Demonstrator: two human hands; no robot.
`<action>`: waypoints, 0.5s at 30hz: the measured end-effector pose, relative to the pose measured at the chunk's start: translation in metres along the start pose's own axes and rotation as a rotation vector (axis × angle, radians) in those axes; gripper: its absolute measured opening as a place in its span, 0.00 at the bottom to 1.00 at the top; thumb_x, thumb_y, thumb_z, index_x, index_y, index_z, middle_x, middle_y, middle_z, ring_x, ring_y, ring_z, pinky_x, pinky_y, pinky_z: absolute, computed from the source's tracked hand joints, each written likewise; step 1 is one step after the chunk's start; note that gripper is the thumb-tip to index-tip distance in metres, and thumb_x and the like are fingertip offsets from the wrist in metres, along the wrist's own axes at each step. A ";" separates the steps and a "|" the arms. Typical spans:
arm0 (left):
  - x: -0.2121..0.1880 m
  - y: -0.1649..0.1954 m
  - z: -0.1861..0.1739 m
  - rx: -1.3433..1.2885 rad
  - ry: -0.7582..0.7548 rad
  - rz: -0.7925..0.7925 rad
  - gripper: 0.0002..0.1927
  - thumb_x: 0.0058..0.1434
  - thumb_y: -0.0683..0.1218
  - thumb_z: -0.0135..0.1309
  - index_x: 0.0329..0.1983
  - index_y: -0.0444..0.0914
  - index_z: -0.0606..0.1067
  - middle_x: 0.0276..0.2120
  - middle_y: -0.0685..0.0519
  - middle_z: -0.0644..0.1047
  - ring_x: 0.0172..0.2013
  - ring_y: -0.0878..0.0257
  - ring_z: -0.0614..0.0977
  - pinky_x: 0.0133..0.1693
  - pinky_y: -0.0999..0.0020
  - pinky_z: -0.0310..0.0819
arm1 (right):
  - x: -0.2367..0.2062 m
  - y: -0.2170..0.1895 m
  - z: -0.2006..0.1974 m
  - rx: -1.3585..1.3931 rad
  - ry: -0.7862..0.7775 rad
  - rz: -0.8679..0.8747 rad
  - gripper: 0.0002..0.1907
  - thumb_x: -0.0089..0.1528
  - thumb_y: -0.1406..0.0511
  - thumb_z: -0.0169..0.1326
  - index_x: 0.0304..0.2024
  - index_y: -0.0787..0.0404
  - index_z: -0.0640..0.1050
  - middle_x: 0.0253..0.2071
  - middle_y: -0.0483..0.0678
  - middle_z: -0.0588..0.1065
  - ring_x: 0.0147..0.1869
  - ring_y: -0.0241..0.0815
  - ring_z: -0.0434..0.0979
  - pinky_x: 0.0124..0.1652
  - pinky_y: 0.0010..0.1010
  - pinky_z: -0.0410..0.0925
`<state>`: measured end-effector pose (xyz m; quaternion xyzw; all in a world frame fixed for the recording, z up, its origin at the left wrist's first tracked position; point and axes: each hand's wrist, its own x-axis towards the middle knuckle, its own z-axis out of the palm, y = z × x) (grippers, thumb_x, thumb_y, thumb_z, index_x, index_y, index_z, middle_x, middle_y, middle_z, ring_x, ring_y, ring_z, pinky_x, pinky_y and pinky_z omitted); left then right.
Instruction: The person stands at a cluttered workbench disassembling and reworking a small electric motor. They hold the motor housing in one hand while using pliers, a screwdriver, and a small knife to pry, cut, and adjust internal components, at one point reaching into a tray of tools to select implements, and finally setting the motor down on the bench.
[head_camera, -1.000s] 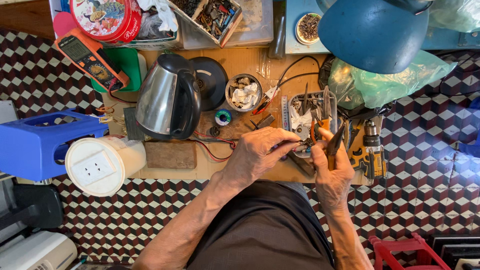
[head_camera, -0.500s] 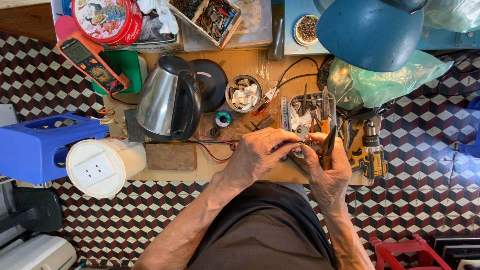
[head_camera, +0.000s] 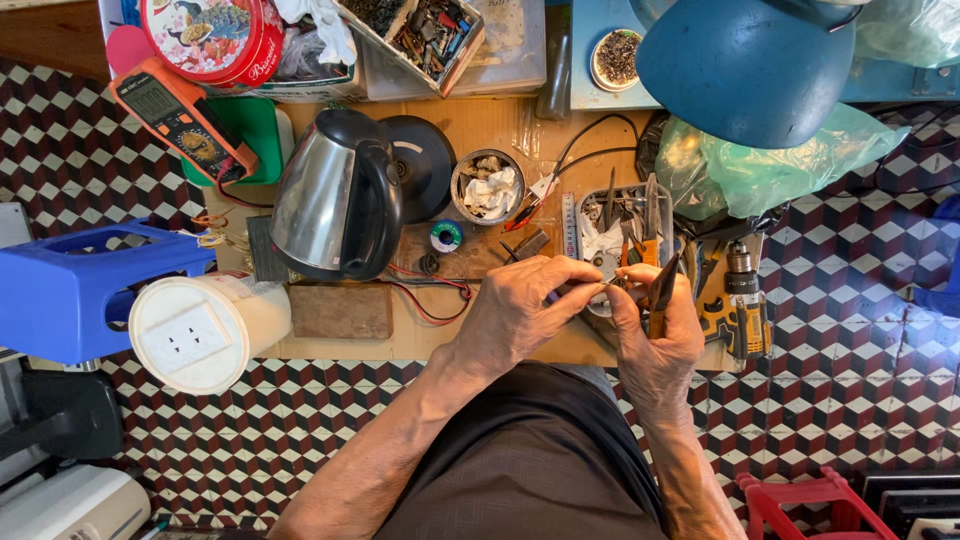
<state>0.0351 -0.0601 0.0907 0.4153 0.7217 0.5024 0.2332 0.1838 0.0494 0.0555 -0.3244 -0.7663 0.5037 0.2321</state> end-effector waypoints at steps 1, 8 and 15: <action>0.000 0.000 0.000 0.005 0.004 0.005 0.08 0.66 0.43 0.61 0.46 0.37 0.78 0.37 0.52 0.82 0.38 0.61 0.86 0.40 0.69 0.81 | 0.000 0.000 0.000 0.008 -0.005 0.025 0.12 0.68 0.67 0.61 0.52 0.64 0.75 0.43 0.45 0.76 0.41 0.31 0.76 0.41 0.22 0.71; 0.001 0.001 -0.002 0.049 -0.008 0.003 0.09 0.64 0.43 0.62 0.46 0.38 0.78 0.36 0.51 0.82 0.37 0.60 0.85 0.39 0.68 0.80 | 0.001 -0.001 0.000 0.019 -0.008 0.040 0.13 0.68 0.67 0.61 0.52 0.64 0.75 0.41 0.45 0.75 0.41 0.31 0.76 0.40 0.22 0.71; 0.001 0.002 -0.002 0.044 -0.010 -0.022 0.08 0.65 0.43 0.62 0.46 0.38 0.78 0.36 0.51 0.81 0.36 0.60 0.85 0.38 0.68 0.79 | 0.003 -0.004 0.002 -0.002 -0.006 0.031 0.13 0.67 0.67 0.61 0.52 0.64 0.75 0.40 0.44 0.75 0.42 0.31 0.76 0.40 0.22 0.71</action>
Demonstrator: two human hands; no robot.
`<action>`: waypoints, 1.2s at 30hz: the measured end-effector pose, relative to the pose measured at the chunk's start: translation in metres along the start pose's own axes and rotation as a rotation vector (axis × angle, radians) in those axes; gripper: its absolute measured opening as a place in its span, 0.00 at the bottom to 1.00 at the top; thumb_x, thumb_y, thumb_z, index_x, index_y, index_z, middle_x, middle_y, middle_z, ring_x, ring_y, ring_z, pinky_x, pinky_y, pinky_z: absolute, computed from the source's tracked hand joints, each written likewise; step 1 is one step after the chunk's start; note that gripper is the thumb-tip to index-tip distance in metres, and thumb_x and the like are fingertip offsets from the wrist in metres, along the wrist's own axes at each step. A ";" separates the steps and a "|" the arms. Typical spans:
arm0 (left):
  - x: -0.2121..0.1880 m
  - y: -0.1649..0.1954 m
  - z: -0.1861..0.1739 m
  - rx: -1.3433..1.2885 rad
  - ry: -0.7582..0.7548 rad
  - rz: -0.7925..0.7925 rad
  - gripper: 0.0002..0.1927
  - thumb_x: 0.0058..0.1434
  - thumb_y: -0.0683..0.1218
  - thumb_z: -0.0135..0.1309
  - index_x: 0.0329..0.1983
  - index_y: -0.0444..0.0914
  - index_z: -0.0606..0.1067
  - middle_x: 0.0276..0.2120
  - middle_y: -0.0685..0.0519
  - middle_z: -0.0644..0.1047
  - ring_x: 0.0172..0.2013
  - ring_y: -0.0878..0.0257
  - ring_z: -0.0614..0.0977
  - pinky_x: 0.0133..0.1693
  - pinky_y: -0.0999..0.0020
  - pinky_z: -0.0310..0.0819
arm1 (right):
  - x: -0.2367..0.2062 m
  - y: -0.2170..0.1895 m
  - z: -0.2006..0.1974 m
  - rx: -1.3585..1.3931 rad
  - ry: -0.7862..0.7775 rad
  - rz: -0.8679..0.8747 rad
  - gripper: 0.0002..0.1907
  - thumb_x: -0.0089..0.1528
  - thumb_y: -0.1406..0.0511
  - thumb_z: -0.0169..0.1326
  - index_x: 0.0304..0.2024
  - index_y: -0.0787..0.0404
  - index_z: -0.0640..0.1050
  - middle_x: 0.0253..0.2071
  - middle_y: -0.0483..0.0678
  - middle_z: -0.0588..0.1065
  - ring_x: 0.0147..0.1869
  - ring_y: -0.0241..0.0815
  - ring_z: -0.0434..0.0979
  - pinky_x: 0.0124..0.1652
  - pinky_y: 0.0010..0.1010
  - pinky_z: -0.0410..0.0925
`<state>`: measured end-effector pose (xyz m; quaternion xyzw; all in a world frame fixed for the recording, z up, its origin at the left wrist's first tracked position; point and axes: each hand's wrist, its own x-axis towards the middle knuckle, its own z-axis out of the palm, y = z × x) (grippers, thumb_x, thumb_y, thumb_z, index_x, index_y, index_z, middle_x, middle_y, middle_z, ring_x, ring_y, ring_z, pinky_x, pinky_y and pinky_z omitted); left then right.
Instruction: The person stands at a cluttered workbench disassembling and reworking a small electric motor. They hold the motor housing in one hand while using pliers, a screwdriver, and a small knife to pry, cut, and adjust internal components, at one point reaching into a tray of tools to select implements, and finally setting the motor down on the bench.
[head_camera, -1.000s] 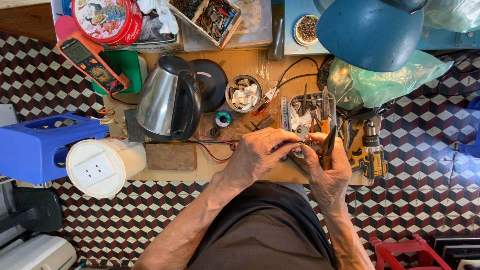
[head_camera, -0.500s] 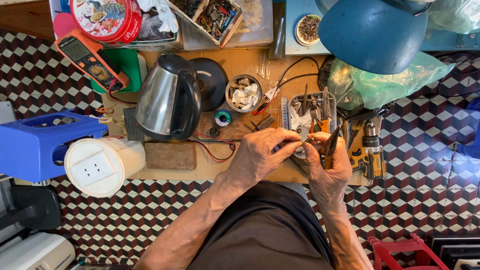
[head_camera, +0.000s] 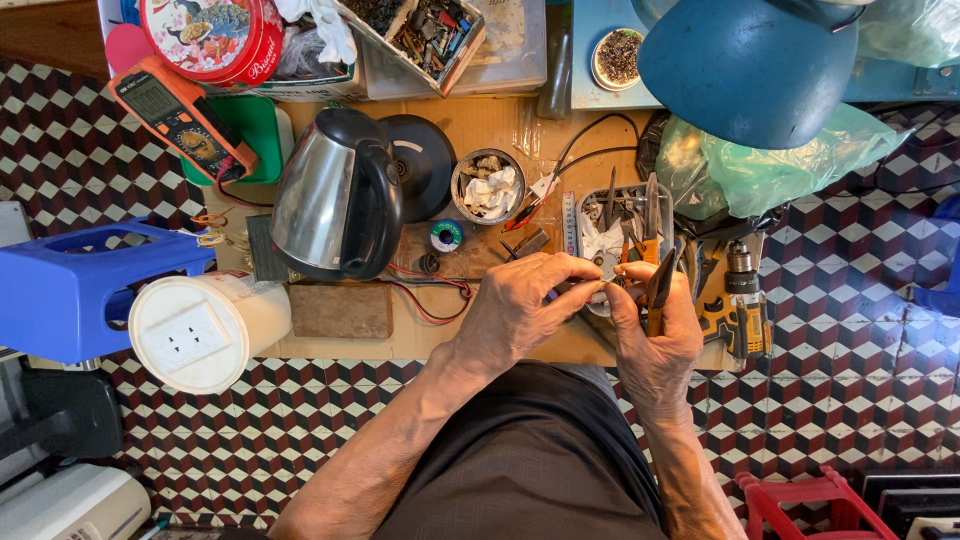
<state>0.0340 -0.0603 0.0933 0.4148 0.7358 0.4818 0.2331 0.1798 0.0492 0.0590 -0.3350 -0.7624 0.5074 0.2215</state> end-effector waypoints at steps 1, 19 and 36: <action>0.000 0.000 0.000 0.003 -0.004 -0.014 0.08 0.64 0.43 0.62 0.46 0.38 0.78 0.35 0.51 0.81 0.36 0.60 0.84 0.38 0.68 0.79 | 0.000 0.000 0.000 0.006 -0.006 0.008 0.13 0.67 0.67 0.61 0.52 0.64 0.75 0.40 0.44 0.74 0.41 0.31 0.75 0.40 0.22 0.71; 0.001 -0.001 0.004 -0.175 0.005 -0.238 0.09 0.66 0.44 0.59 0.47 0.37 0.80 0.35 0.53 0.83 0.29 0.69 0.86 0.30 0.77 0.82 | -0.003 0.003 -0.015 0.095 -0.243 0.527 0.19 0.70 0.58 0.47 0.60 0.59 0.75 0.32 0.41 0.77 0.34 0.27 0.72 0.35 0.19 0.67; -0.002 -0.005 0.003 -0.089 0.013 -0.211 0.09 0.66 0.44 0.59 0.47 0.38 0.80 0.35 0.53 0.84 0.29 0.68 0.87 0.29 0.76 0.80 | -0.001 -0.020 -0.026 -0.112 -0.562 0.798 0.20 0.66 0.54 0.47 0.58 0.48 0.78 0.30 0.42 0.80 0.23 0.34 0.66 0.25 0.27 0.63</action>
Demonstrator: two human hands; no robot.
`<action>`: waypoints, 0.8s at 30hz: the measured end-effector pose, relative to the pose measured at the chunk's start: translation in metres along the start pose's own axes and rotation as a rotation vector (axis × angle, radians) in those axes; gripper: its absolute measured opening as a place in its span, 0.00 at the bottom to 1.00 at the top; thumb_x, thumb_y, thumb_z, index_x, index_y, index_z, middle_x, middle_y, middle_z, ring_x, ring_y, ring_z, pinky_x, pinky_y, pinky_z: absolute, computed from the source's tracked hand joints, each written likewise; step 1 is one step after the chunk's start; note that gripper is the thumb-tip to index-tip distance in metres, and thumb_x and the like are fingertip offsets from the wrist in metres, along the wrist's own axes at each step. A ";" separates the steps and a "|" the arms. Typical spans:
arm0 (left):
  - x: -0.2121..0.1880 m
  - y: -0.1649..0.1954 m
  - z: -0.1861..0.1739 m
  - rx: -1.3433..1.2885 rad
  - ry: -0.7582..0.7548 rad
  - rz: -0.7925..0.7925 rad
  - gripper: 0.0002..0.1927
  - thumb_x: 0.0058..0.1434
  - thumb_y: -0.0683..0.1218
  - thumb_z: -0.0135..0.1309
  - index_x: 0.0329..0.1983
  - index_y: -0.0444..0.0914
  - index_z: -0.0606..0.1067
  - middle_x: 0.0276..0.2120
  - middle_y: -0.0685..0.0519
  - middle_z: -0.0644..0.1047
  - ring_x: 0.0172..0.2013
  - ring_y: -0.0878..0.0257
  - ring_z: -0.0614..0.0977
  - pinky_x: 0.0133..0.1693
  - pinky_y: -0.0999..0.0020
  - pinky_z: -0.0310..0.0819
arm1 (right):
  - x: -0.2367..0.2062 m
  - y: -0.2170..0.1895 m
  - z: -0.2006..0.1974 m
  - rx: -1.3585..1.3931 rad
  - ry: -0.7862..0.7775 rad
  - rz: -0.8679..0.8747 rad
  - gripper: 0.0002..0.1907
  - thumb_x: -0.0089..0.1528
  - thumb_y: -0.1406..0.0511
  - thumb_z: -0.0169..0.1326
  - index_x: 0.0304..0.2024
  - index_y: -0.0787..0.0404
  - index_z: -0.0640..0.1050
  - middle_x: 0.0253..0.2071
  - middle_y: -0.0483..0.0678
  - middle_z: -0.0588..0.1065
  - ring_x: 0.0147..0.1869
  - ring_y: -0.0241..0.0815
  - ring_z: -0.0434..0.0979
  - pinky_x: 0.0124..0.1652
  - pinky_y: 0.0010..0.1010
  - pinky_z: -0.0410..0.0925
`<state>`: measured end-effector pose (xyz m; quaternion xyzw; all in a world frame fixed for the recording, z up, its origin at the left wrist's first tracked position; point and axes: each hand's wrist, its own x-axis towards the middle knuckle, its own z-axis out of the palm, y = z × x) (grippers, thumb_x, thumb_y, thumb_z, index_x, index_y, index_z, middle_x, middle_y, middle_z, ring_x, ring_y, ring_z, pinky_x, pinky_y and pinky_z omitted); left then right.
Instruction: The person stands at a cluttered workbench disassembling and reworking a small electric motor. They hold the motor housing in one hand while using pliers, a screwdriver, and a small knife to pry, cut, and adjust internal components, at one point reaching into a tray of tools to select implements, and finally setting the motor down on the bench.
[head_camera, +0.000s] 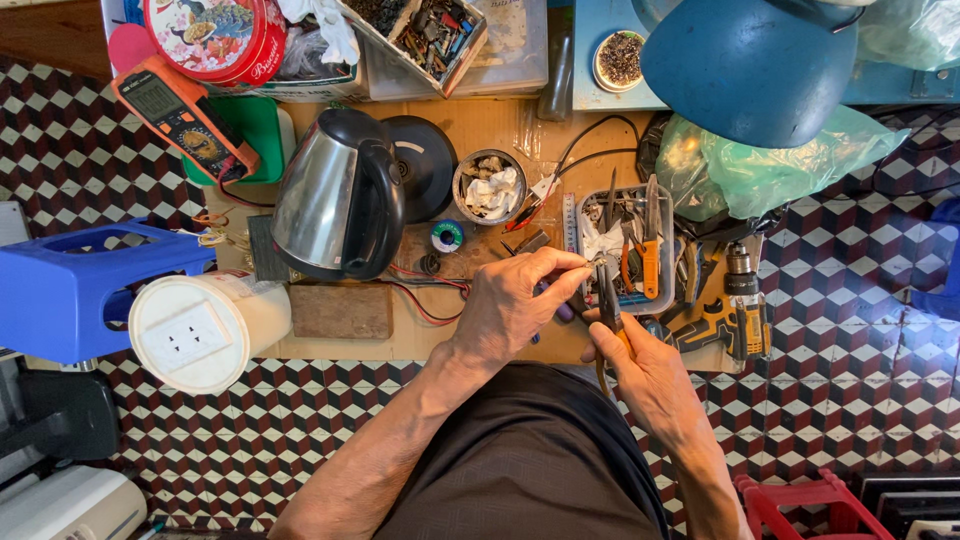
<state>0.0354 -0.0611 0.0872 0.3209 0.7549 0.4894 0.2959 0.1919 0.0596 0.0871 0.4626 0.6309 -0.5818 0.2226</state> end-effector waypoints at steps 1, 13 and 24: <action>0.000 0.000 0.000 0.022 0.011 0.015 0.08 0.66 0.44 0.59 0.47 0.38 0.80 0.35 0.53 0.83 0.29 0.68 0.87 0.30 0.75 0.80 | 0.001 0.000 -0.001 0.009 0.000 -0.016 0.20 0.66 0.54 0.47 0.58 0.48 0.78 0.30 0.43 0.80 0.24 0.33 0.68 0.25 0.26 0.64; 0.000 -0.006 -0.001 0.079 0.012 0.116 0.08 0.66 0.43 0.58 0.47 0.38 0.80 0.37 0.54 0.83 0.34 0.67 0.86 0.34 0.73 0.81 | 0.015 0.021 0.003 0.097 -0.010 -0.092 0.20 0.67 0.56 0.48 0.59 0.54 0.77 0.28 0.45 0.80 0.31 0.32 0.76 0.30 0.24 0.68; 0.000 -0.009 0.001 0.042 0.033 -0.041 0.08 0.66 0.46 0.59 0.45 0.39 0.81 0.34 0.54 0.84 0.30 0.67 0.86 0.31 0.72 0.79 | 0.020 0.025 0.003 0.154 0.019 -0.104 0.18 0.68 0.57 0.48 0.53 0.59 0.78 0.27 0.48 0.78 0.31 0.36 0.80 0.33 0.26 0.74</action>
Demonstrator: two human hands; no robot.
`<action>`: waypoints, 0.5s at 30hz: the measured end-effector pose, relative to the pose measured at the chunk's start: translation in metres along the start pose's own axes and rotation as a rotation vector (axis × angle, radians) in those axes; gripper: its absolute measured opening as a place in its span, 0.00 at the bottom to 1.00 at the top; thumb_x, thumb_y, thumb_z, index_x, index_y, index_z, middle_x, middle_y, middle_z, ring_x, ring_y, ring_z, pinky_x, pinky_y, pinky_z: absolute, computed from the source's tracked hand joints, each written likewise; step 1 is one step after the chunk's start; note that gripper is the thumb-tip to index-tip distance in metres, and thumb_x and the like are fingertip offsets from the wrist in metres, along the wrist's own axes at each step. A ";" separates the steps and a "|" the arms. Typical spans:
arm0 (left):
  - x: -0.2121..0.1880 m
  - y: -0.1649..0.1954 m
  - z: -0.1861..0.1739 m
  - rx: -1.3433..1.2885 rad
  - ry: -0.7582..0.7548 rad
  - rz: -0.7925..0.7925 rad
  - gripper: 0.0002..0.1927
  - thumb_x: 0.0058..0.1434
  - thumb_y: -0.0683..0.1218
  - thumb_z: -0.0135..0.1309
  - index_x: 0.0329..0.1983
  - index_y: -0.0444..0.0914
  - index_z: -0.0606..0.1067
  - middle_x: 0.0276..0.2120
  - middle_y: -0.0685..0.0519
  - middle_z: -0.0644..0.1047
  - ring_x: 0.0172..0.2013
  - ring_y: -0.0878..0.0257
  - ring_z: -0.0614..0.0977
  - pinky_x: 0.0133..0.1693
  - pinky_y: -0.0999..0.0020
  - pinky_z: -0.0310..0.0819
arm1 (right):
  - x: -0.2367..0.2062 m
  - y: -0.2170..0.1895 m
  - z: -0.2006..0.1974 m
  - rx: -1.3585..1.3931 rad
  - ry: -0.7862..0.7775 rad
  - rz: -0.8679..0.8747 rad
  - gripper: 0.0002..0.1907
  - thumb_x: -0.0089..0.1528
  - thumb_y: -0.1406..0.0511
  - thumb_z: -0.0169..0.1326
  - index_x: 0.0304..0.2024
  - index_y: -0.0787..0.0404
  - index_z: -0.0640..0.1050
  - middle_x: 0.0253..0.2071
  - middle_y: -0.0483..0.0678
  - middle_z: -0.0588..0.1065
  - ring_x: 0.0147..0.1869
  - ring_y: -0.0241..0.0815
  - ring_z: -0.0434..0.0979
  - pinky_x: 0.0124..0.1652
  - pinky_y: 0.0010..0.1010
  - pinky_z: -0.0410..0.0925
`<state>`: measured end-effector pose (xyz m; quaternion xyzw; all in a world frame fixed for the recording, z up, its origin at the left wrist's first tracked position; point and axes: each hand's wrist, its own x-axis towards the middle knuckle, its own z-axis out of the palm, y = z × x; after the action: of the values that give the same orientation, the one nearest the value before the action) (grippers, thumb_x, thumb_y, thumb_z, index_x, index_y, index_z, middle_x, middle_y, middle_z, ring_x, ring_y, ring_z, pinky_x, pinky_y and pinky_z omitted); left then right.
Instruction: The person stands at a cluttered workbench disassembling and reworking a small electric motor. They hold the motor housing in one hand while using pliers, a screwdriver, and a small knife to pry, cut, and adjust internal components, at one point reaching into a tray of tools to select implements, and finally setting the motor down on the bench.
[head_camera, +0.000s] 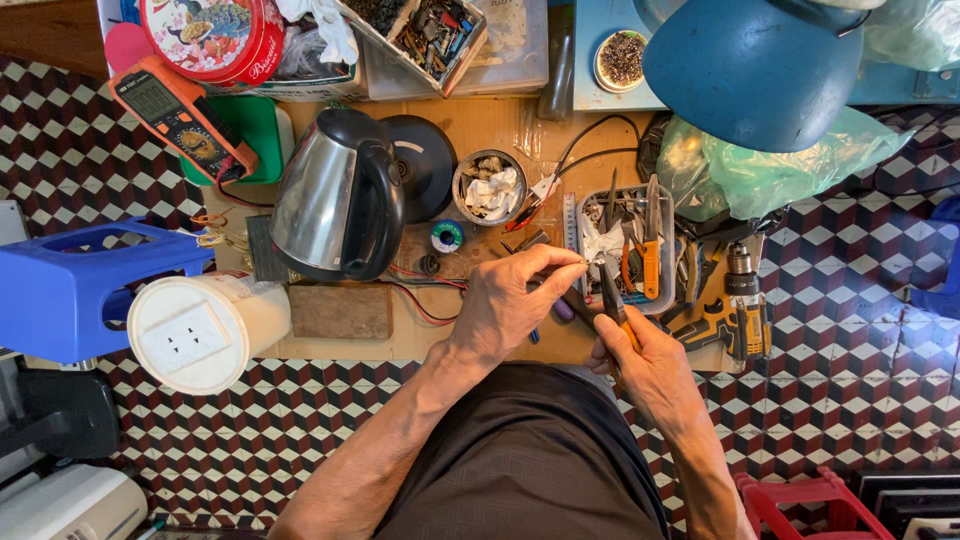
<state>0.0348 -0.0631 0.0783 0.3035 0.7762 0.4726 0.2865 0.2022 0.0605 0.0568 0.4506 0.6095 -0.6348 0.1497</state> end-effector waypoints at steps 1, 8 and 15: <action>0.000 0.000 0.000 0.000 0.004 -0.045 0.08 0.65 0.46 0.60 0.45 0.39 0.82 0.32 0.54 0.85 0.29 0.67 0.86 0.29 0.72 0.79 | 0.000 0.001 0.000 -0.008 0.007 0.002 0.18 0.68 0.57 0.48 0.52 0.60 0.78 0.27 0.48 0.78 0.31 0.36 0.80 0.34 0.26 0.74; 0.002 -0.001 0.000 -0.062 -0.019 -0.146 0.12 0.66 0.49 0.58 0.46 0.38 0.82 0.31 0.53 0.85 0.28 0.70 0.86 0.28 0.74 0.79 | 0.002 0.004 0.000 0.076 0.034 -0.009 0.17 0.68 0.57 0.49 0.50 0.61 0.78 0.28 0.47 0.77 0.31 0.36 0.79 0.34 0.27 0.74; 0.002 -0.004 0.000 -0.079 -0.025 -0.190 0.13 0.66 0.50 0.58 0.46 0.38 0.82 0.31 0.54 0.86 0.28 0.71 0.86 0.29 0.75 0.79 | 0.003 0.008 -0.003 -0.042 0.016 -0.004 0.20 0.70 0.55 0.47 0.44 0.66 0.79 0.29 0.48 0.80 0.33 0.35 0.80 0.34 0.26 0.72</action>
<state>0.0327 -0.0628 0.0739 0.2229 0.7786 0.4696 0.3515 0.2076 0.0623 0.0494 0.4512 0.6246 -0.6187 0.1531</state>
